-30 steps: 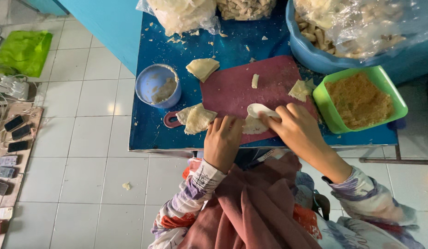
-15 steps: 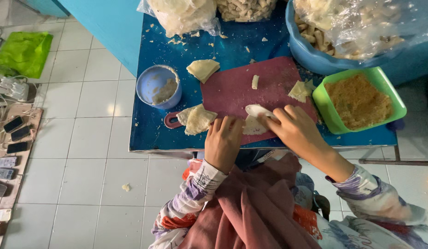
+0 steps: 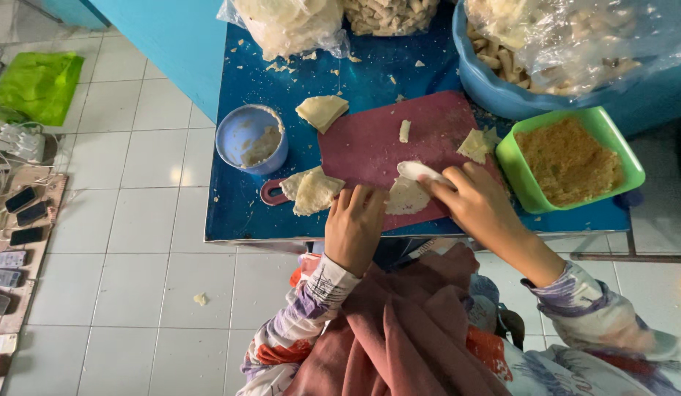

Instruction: The person tears pieces from a sheet of dough wrapper, spoons brown filling from a green container onto a piece, and folds the wrapper closed over the filling, setting finished pieces aside on the table. They repeat this cycle, occasionally reaching into a large bowl of dough pieces.

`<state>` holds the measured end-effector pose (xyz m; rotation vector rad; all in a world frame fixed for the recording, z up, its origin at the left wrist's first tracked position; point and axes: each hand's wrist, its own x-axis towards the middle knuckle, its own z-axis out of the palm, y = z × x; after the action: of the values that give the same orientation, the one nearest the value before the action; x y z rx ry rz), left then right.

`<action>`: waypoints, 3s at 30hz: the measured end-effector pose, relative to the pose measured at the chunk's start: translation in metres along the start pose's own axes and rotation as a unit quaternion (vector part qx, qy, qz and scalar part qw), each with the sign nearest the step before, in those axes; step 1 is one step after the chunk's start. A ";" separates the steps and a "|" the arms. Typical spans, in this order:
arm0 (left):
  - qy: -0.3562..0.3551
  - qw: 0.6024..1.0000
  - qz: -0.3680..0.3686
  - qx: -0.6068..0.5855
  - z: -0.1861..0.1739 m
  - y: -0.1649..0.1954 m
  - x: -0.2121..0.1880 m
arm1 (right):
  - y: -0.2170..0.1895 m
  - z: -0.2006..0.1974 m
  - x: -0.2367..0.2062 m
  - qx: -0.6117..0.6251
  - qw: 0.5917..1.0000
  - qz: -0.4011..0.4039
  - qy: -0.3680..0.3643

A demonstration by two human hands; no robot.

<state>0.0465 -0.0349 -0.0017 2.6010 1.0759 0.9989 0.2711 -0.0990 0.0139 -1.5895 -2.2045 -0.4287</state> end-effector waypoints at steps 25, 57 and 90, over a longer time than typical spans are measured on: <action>0.009 0.998 -0.062 0.016 0.006 0.010 -0.002 | 0.008 -0.004 0.003 0.012 0.997 0.070 0.022; -0.001 0.993 -0.088 -0.076 -0.004 -0.004 0.001 | 0.092 -0.063 -0.055 -0.152 0.930 0.313 -0.118; 0.000 0.994 -0.112 0.002 0.007 0.013 -0.007 | -0.050 0.030 0.008 0.152 0.977 0.134 0.063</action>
<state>0.0549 -0.0486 -0.0063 2.4150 1.3353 0.9444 0.2174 -0.0941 -0.0095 -1.6096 -1.8255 -0.1014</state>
